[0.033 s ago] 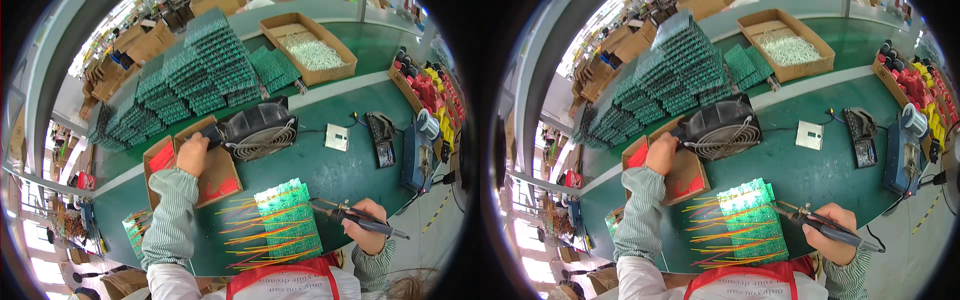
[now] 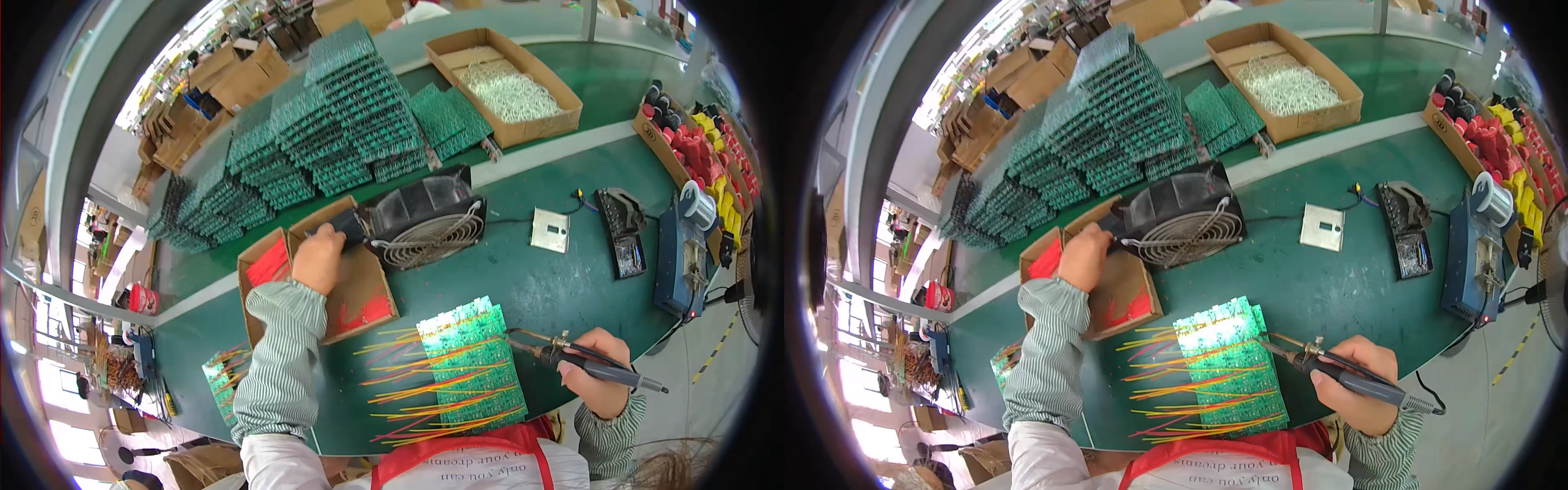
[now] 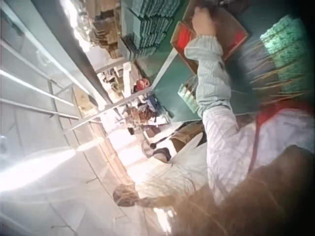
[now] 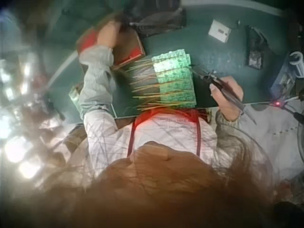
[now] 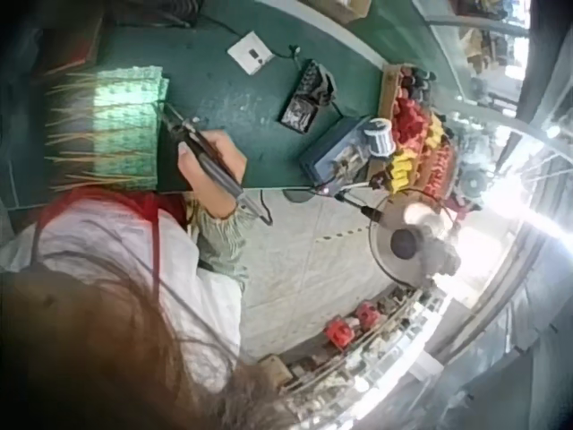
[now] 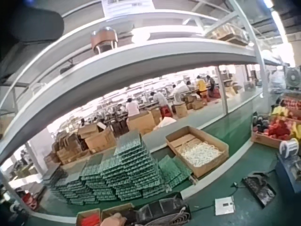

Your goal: The person takes wires from boxes, positions them onto circuit boards, and solders them onto the boards using a soldering iron.

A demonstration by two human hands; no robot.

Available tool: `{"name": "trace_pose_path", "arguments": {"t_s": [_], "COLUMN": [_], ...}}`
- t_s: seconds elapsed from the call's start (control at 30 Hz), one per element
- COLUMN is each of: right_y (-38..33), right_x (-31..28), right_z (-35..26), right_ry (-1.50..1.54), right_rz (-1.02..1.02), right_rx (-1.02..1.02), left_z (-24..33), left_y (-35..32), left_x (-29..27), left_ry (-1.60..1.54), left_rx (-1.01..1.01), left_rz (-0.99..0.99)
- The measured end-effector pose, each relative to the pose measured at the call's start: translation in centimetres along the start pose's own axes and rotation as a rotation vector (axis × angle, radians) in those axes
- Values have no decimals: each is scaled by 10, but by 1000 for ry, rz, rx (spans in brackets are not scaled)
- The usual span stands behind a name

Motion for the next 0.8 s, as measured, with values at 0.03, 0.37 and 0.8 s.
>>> {"name": "trace_pose_path", "arguments": {"t_s": [0.03,0.37,0.8], "right_y": [-4,-14,-1], "right_x": [0,-6,16], "right_z": [-3,-7,-20], "right_ry": [8,21,-31], "right_rz": [3,17,-103], "right_rx": [-21,-9,-65], "left_z": [1,24,29], "left_y": [-4,-27,-55], "left_x": [-9,-37,22], "left_ry": [14,216,361], "left_rx": [0,163,158], "left_rz": [18,-175,-332]}}
Point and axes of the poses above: each hand's wrist, its own y-axis towards the middle knuckle, its own x-axis out of the palm, z = x × y, the point moved 10 cm from there along y, towards the middle knuckle, and after that the axes turned 13 degrees about y, right-handed, at the moved point
